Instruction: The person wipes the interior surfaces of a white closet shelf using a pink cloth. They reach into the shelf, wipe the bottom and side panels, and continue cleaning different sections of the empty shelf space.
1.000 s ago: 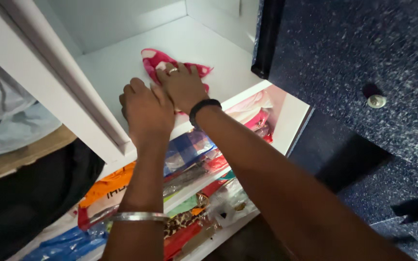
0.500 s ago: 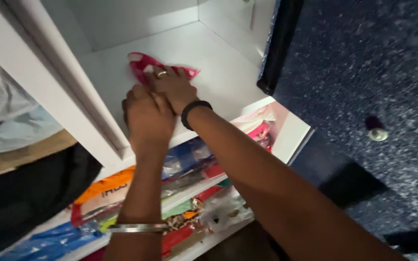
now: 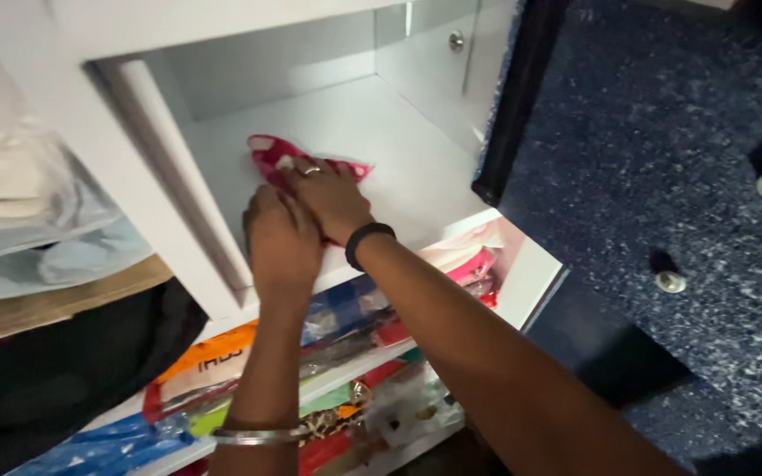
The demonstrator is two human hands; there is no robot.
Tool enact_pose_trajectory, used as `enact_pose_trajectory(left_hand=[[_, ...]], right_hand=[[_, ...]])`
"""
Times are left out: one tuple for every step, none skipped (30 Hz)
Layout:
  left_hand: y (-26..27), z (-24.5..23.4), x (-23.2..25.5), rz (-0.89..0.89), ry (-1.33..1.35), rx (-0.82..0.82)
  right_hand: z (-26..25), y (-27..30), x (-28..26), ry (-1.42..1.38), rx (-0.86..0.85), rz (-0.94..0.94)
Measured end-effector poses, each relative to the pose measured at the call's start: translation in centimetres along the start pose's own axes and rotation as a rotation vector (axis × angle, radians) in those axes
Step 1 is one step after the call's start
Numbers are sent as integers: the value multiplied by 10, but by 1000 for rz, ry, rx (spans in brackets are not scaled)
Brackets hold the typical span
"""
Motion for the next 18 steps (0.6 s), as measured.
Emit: enact_pose_trajectory(left_hand=[[0,-1,0,6,-5,-5],[1,-1,-1,-17,-4,-18],[1,-2,-3,-40,-3,-30],[0,-1,-3,-57,2,-44],[-1,-3,0,-18,-9,-23],[0,-6,3,16,-17,-5],[2,-8,6,50,-25,13],[3,-8,6,41,-2,6],[4,-7,5,33,21,-1],[6,-8,4,18,41,-5],[8,-10,6,44,47,11],[8,-13,8,71,51,31],[8,-16,9,98,55,50],[9,-15,7,72,40,28],[9,-13,5,47,25,6],[10,-11,4,21,14,-12],[10,-10,7,46,35,-1],[11,-12,9,72,52,6]], right_hand=[[3,-1,0,10,-7,13],[6,-1,2,23,-17,36],[6,-1,-2,19,-12,9],[4,1,-4,19,-1,-14],[2,2,-6,19,9,-37],[0,7,-11,3,23,-70],[-2,14,-18,-12,36,-104],[-5,19,-23,-27,51,-139],[-6,22,-24,-18,44,-122],[-5,26,-27,-13,34,-109],[-5,28,-29,-8,24,-96],[-5,29,-30,-27,9,-78],[-4,28,-31,-46,-6,-60],[-3,29,-30,-64,-22,-39],[-4,28,-32,-26,-3,-66],[-7,27,-31,16,16,-96],[-9,25,-31,58,35,-127],[-8,21,-30,17,24,-108]])
Point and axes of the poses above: each hand's wrist, its own y-axis away from the middle knuckle, its own z-axis out of the palm, x = y × z, the point moved 8 cm from there along -y, towards the middle knuckle, and after that the axes turned 1 degree about -y, right-handed, at the moved point
